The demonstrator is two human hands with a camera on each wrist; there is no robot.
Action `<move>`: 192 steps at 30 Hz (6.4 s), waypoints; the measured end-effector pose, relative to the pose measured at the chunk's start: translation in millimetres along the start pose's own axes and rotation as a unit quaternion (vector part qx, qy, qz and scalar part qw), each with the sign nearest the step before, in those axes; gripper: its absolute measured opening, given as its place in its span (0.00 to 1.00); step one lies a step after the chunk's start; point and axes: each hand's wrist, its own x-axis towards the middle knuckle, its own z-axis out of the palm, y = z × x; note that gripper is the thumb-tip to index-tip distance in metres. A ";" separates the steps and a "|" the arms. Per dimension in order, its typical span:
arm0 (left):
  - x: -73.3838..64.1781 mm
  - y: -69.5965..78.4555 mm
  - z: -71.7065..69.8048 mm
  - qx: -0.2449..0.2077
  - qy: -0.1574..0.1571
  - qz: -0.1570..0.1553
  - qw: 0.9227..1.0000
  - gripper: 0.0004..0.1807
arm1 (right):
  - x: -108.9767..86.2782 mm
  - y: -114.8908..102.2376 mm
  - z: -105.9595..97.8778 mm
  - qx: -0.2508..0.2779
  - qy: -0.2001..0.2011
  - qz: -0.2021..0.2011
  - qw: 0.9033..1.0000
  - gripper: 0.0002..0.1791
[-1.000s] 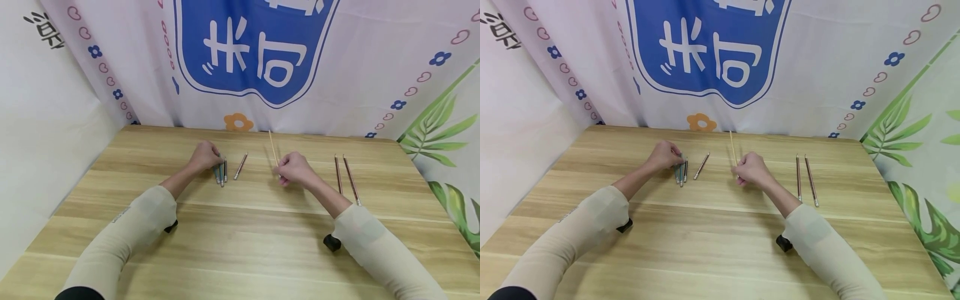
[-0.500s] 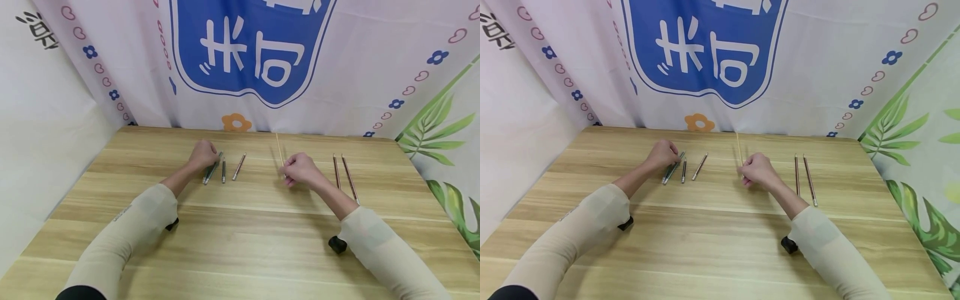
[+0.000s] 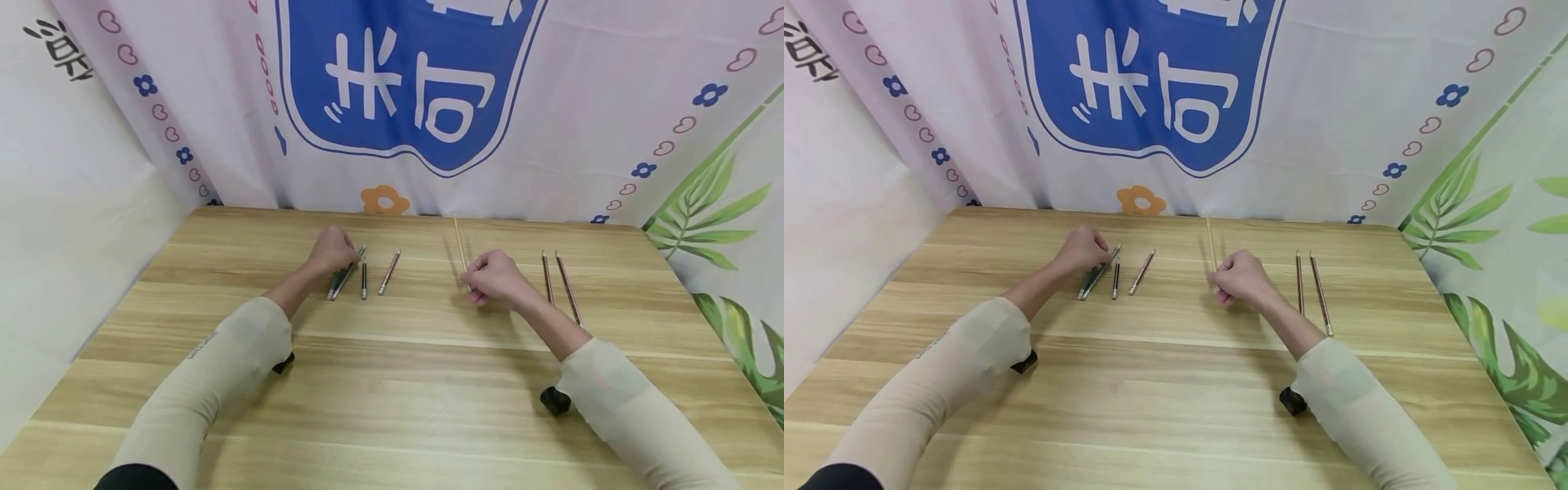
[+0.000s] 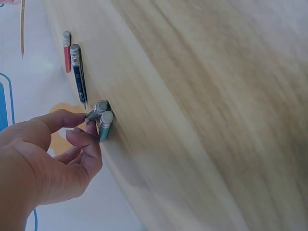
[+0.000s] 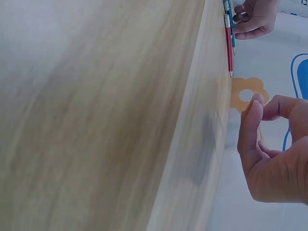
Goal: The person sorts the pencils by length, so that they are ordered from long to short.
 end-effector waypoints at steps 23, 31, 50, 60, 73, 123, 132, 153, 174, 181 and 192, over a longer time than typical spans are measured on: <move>-6.7 11.8 -19.1 -0.058 -0.047 -0.008 0.997 0.05 | -10.6 18.3 -22.2 0.017 -0.002 -0.018 1.000 0.11; -6.0 13.8 -23.5 -0.105 -0.068 -0.017 0.992 0.11 | -12.8 25.6 -29.0 0.029 -0.007 -0.015 0.999 0.12; -2.0 19.7 -17.4 -0.146 -0.073 -0.019 0.986 0.14 | -17.1 34.7 -39.4 0.065 0.005 -0.009 0.998 0.06; -2.8 25.5 -11.5 -0.156 -0.087 -0.010 0.984 0.13 | -18.6 35.9 -39.7 0.078 0.004 -0.005 0.997 0.05; -3.8 39.4 2.5 -0.186 -0.117 -0.003 0.975 0.12 | -23.3 40.8 -47.0 0.053 -0.007 0.007 0.999 0.07; -3.4 86.2 58.7 -0.207 -0.154 0.008 0.966 0.04 | -42.0 64.3 -67.5 -0.036 0.032 0.009 0.999 0.24; -4.9 92.1 66.5 -0.218 -0.165 0.014 0.962 0.05 | -40.5 64.5 -68.6 -0.082 0.031 -0.010 0.996 0.24; -4.2 103.1 82.8 -0.235 -0.189 0.010 0.953 0.03 | -37.1 61.3 -68.3 -0.153 0.007 -0.010 0.988 0.26; -3.3 114.6 95.4 -0.240 -0.213 0.028 0.947 0.03 | -23.9 59.1 -75.1 -0.204 0.034 -0.060 0.977 0.26; -4.0 120.6 105.2 -0.254 -0.220 0.032 0.941 0.04 | -22.3 58.0 -78.7 -0.195 0.016 -0.035 0.980 0.27; -5.3 125.1 120.7 -0.271 -0.227 0.032 0.935 0.03 | -21.3 58.4 -80.8 -0.175 0.003 -0.029 0.984 0.28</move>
